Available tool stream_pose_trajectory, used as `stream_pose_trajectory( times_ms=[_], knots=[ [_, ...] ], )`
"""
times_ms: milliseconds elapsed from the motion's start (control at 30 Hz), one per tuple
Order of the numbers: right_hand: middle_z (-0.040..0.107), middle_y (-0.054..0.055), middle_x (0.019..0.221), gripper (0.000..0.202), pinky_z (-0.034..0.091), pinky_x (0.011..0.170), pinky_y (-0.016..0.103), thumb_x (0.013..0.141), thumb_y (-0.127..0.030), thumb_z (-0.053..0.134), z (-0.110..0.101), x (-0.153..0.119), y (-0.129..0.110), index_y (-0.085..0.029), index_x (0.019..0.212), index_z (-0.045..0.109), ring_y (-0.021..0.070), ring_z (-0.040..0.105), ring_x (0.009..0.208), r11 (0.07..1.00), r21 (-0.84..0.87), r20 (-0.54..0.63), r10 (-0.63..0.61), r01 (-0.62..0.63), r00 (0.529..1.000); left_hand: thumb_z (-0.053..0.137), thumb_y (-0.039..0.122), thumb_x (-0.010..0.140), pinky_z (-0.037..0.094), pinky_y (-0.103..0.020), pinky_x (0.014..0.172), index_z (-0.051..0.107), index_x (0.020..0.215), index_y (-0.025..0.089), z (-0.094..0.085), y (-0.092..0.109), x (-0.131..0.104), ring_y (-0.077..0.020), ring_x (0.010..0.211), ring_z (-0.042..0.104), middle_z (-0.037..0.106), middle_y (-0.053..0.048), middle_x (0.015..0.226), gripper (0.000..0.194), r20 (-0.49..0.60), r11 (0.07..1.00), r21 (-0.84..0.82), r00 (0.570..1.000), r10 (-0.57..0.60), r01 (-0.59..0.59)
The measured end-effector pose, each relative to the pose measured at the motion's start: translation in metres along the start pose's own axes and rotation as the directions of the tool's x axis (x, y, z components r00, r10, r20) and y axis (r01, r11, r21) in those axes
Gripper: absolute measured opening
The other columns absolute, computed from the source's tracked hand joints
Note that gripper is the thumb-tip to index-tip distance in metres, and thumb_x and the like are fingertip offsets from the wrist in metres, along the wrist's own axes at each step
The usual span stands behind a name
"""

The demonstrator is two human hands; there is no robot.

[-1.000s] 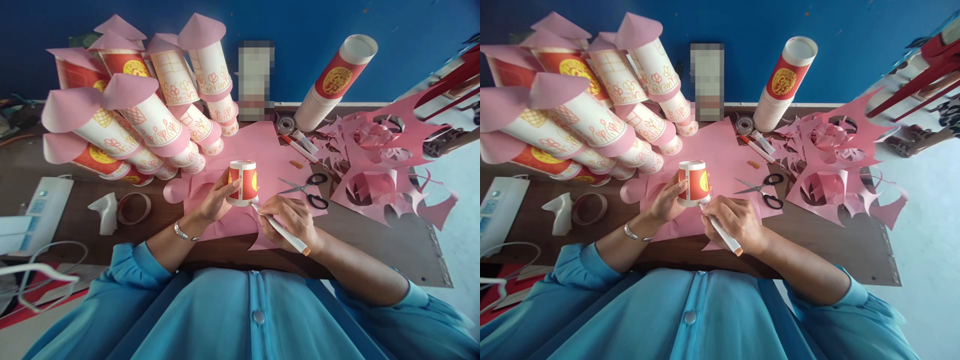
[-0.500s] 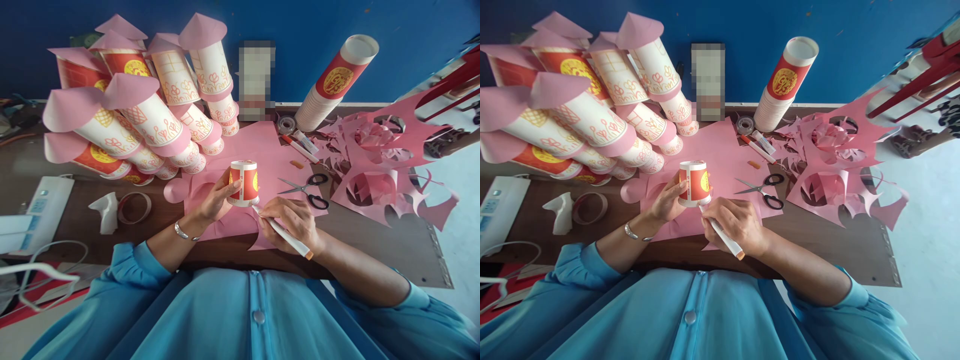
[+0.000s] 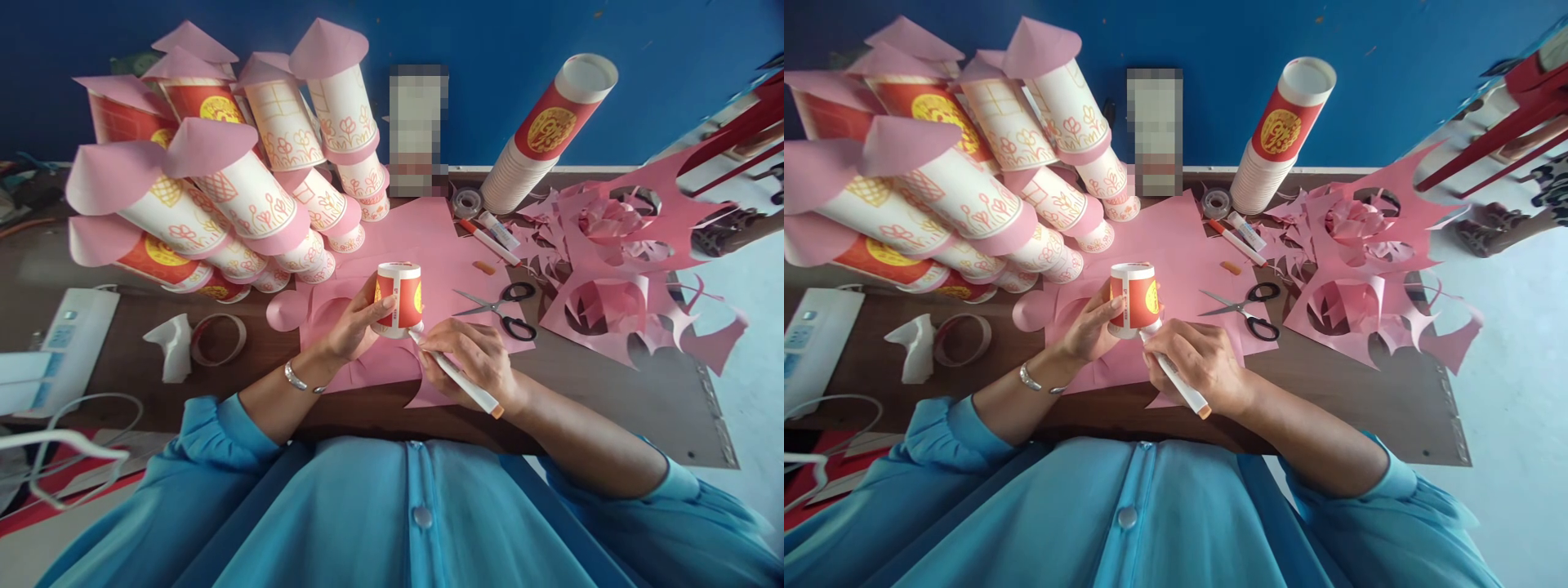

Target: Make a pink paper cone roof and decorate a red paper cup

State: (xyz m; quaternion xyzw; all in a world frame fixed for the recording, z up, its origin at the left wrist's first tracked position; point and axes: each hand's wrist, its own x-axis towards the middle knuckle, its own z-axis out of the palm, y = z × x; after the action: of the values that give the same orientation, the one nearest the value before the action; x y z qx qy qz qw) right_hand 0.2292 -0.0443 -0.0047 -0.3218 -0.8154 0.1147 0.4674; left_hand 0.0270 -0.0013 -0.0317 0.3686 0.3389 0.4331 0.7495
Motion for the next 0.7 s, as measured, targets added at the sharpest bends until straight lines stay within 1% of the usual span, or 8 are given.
stream_pose_trajectory(
  times_ms=[100, 200, 333, 500, 600, 700],
  knots=[
    [0.076, -0.001, 0.082, 0.026, 0.061, 0.061, 0.027, 0.091, -0.005, 0.066, 0.0009, -0.0010, 0.0004, -0.025, 0.107, 0.061, 0.0164, 0.075, 0.066, 1.000, -0.010, -0.003, 0.000, 0.000, 1.000, 0.081, 0.049, 0.089, 0.058, -0.037, 0.081, 0.072, 0.124, 0.023, -0.0012, -0.0008, -0.0003, -0.0282, 0.102, 0.072, 0.077, -0.007, 0.115, 0.044, 0.016, 1.000, 0.022, 1.000, -0.009, 0.009],
    [0.076, -0.001, 0.081, 0.025, 0.061, 0.062, 0.027, 0.092, -0.005, 0.065, 0.0001, -0.0011, 0.0005, -0.025, 0.105, 0.060, 0.0157, 0.075, 0.066, 1.000, 0.002, 0.019, -0.001, 0.001, 1.000, 0.082, 0.048, 0.088, 0.059, -0.037, 0.084, 0.071, 0.131, 0.024, -0.0018, -0.0008, -0.0006, -0.0287, 0.106, 0.072, 0.076, -0.007, 0.121, 0.050, 0.021, 1.000, 0.021, 1.000, -0.018, 0.018],
    [0.075, -0.001, 0.079, 0.023, 0.060, 0.060, 0.026, 0.091, -0.003, 0.063, -0.0028, 0.0000, 0.0002, -0.024, 0.102, 0.060, 0.0152, 0.073, 0.064, 0.999, 0.033, 0.056, -0.016, 0.015, 0.998, 0.085, 0.046, 0.086, 0.060, -0.039, 0.086, 0.073, 0.127, 0.025, -0.0009, -0.0001, -0.0009, -0.0304, 0.111, 0.072, 0.076, -0.007, 0.117, 0.047, -0.001, 0.999, -0.011, 1.000, -0.030, 0.030],
    [0.072, -0.001, 0.075, 0.022, 0.057, 0.057, 0.026, 0.090, -0.004, 0.063, -0.0040, 0.0000, -0.0002, -0.023, 0.098, 0.058, 0.0149, 0.071, 0.060, 0.999, 0.040, 0.069, -0.008, 0.005, 0.998, 0.083, 0.046, 0.088, 0.061, -0.038, 0.083, 0.072, 0.121, 0.024, -0.0009, -0.0002, -0.0013, -0.0334, 0.115, 0.072, 0.077, -0.007, 0.112, 0.041, 0.004, 1.000, 0.029, 1.000, -0.002, 0.001],
    [0.072, -0.001, 0.074, 0.021, 0.055, 0.055, 0.025, 0.090, -0.005, 0.062, -0.0036, -0.0004, -0.0003, -0.024, 0.097, 0.057, 0.0148, 0.070, 0.059, 0.999, 0.049, 0.078, 0.008, -0.011, 0.997, 0.084, 0.042, 0.088, 0.063, -0.040, 0.087, 0.072, 0.121, 0.023, -0.0016, 0.0000, -0.0016, -0.0350, 0.119, 0.071, 0.077, -0.007, 0.113, 0.040, 0.009, 1.000, 0.019, 1.000, -0.021, 0.020],
    [0.072, -0.002, 0.074, 0.021, 0.056, 0.056, 0.025, 0.091, -0.005, 0.061, -0.0036, 0.0004, -0.0004, -0.024, 0.099, 0.058, 0.0145, 0.070, 0.059, 0.998, 0.060, 0.067, 0.014, -0.018, 0.998, 0.084, 0.043, 0.087, 0.064, -0.044, 0.089, 0.073, 0.120, 0.022, -0.0018, 0.0005, -0.0012, -0.0368, 0.122, 0.071, 0.077, -0.008, 0.117, 0.041, 0.011, 0.999, -0.015, 0.999, -0.031, 0.031]
  ],
)
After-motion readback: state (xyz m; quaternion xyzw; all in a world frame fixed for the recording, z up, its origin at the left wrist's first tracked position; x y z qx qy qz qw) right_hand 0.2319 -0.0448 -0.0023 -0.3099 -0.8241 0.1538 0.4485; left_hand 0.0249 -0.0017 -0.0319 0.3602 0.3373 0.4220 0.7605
